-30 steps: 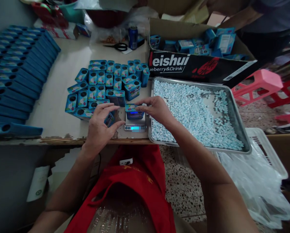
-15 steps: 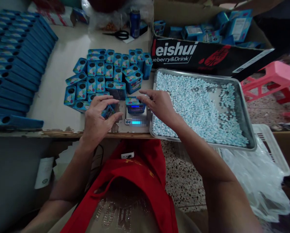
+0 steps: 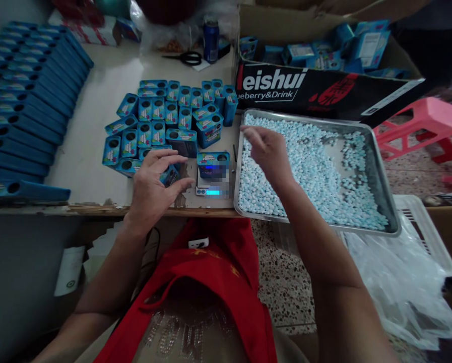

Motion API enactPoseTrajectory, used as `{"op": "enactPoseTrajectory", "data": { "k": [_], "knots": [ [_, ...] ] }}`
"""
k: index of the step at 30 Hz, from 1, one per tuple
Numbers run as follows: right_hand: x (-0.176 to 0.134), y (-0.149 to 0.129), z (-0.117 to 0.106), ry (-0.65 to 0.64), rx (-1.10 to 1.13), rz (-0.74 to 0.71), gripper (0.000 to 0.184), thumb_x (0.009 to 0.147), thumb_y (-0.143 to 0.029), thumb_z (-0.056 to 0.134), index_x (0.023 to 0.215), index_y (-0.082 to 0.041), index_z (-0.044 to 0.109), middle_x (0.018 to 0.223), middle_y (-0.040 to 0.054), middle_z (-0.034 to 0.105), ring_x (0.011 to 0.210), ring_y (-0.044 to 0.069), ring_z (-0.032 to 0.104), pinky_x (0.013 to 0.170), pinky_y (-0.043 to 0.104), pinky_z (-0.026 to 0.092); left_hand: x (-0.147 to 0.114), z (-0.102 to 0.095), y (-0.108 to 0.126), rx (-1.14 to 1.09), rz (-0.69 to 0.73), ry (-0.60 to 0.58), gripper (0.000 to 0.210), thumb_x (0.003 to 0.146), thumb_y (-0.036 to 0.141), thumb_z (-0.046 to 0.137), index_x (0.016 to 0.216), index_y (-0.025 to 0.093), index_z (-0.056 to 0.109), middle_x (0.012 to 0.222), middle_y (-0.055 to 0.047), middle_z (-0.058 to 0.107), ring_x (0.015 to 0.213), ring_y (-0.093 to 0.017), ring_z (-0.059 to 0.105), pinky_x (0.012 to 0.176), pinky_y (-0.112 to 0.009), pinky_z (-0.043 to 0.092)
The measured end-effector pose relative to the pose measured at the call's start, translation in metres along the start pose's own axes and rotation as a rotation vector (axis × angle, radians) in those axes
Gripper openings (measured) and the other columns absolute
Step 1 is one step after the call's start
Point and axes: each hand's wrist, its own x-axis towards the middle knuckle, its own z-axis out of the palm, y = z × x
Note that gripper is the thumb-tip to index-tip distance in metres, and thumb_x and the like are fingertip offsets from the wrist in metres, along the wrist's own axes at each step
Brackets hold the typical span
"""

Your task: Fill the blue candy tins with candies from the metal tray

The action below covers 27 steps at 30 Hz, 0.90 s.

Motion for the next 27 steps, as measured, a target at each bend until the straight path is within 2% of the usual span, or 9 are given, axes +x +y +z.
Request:
{"op": "enactPoseTrajectory", "data": {
  "k": [2,4,6,8,11,15,21,25,27],
  "knots": [
    [0.001,0.017,-0.019,0.116,0.166,0.111,0.053,0.106,-0.074,0.076,0.095,-0.023,0.083,0.054,-0.0056,0.040,0.048,0.011,0.027,0.046,0.032,0.019,0.001,-0.002,0.002,0.030,0.020,0.000,0.040,0.092,0.016,0.094,0.129,0.024,0.081,0.142,-0.009,0.074,0.137,-0.034,0.073,0.126,-0.055,0.060],
    [0.001,0.037,-0.037,0.215,0.337,0.305,0.052,0.109,-0.072,0.074,0.094,-0.023,0.080,0.054,-0.0077,0.038,0.046,0.009,0.023,0.042,0.027,0.015,0.005,-0.004,0.007,0.078,0.038,-0.009,0.039,0.095,0.015,0.092,0.131,0.024,0.080,0.143,-0.010,0.074,0.137,-0.034,0.073,0.126,-0.055,0.060],
    [0.001,0.057,-0.054,0.277,0.522,0.514,0.046,0.113,-0.063,0.072,0.089,-0.024,0.072,0.056,-0.0095,0.035,0.044,0.008,0.022,0.041,0.022,0.017,0.011,-0.003,0.013,0.129,0.060,-0.024,0.041,0.096,0.014,0.091,0.133,0.026,0.079,0.145,-0.010,0.073,0.139,-0.035,0.071,0.128,-0.057,0.059],
    [0.003,0.075,-0.068,0.298,0.666,0.627,0.043,0.117,-0.052,0.068,0.084,-0.024,0.063,0.058,-0.0095,0.035,0.044,0.007,0.025,0.042,0.019,0.021,0.020,0.000,0.021,0.181,0.088,-0.050,0.045,0.096,0.014,0.091,0.136,0.028,0.078,0.148,-0.011,0.073,0.143,-0.036,0.069,0.131,-0.058,0.057],
    [0.008,0.094,-0.080,0.319,0.814,0.642,0.042,0.119,-0.040,0.061,0.081,-0.025,0.057,0.061,-0.0070,0.039,0.045,0.008,0.033,0.043,0.019,0.028,0.032,0.010,0.031,0.265,0.123,-0.127,0.058,0.094,0.017,0.094,0.146,0.028,0.073,0.154,-0.013,0.070,0.149,-0.038,0.064,0.135,-0.060,0.051],
    [0.009,0.104,-0.084,0.372,0.996,0.640,0.039,0.121,-0.035,0.050,0.086,-0.025,0.062,0.067,-0.0036,0.048,0.048,0.010,0.041,0.042,0.020,0.033,0.043,0.026,0.040,0.357,0.158,-0.273,0.074,0.091,0.022,0.095,0.158,0.022,0.064,0.163,-0.017,0.065,0.154,-0.041,0.058,0.137,-0.060,0.046],
    [0.000,0.096,-0.074,0.270,1.082,0.696,0.029,0.118,-0.031,0.051,0.096,-0.021,0.067,0.075,-0.0007,0.056,0.049,0.007,0.044,0.043,0.019,0.035,0.055,0.043,0.041,0.432,0.158,-0.376,0.079,0.090,0.021,0.093,0.161,0.018,0.059,0.162,-0.019,0.065,0.157,-0.041,0.056,0.138,-0.059,0.041],
    [0.000,0.096,-0.069,0.258,1.096,0.674,0.018,0.107,-0.013,0.059,0.092,-0.023,0.063,0.073,-0.0019,0.054,0.051,0.008,0.048,0.042,0.017,0.039,0.058,0.050,0.036,0.435,0.144,-0.409,0.077,0.091,0.021,0.091,0.161,0.019,0.059,0.161,-0.018,0.066,0.156,-0.040,0.057,0.139,-0.060,0.040],
    [0.000,0.095,-0.069,0.248,1.065,0.666,0.024,0.097,-0.001,0.061,0.089,-0.023,0.060,0.076,-0.0021,0.056,0.051,0.007,0.048,0.043,0.015,0.041,0.059,0.054,0.034,0.443,0.139,-0.437,0.077,0.092,0.021,0.092,0.161,0.019,0.059,0.160,-0.018,0.067,0.155,-0.040,0.058,0.138,-0.059,0.041]
  ]
}}
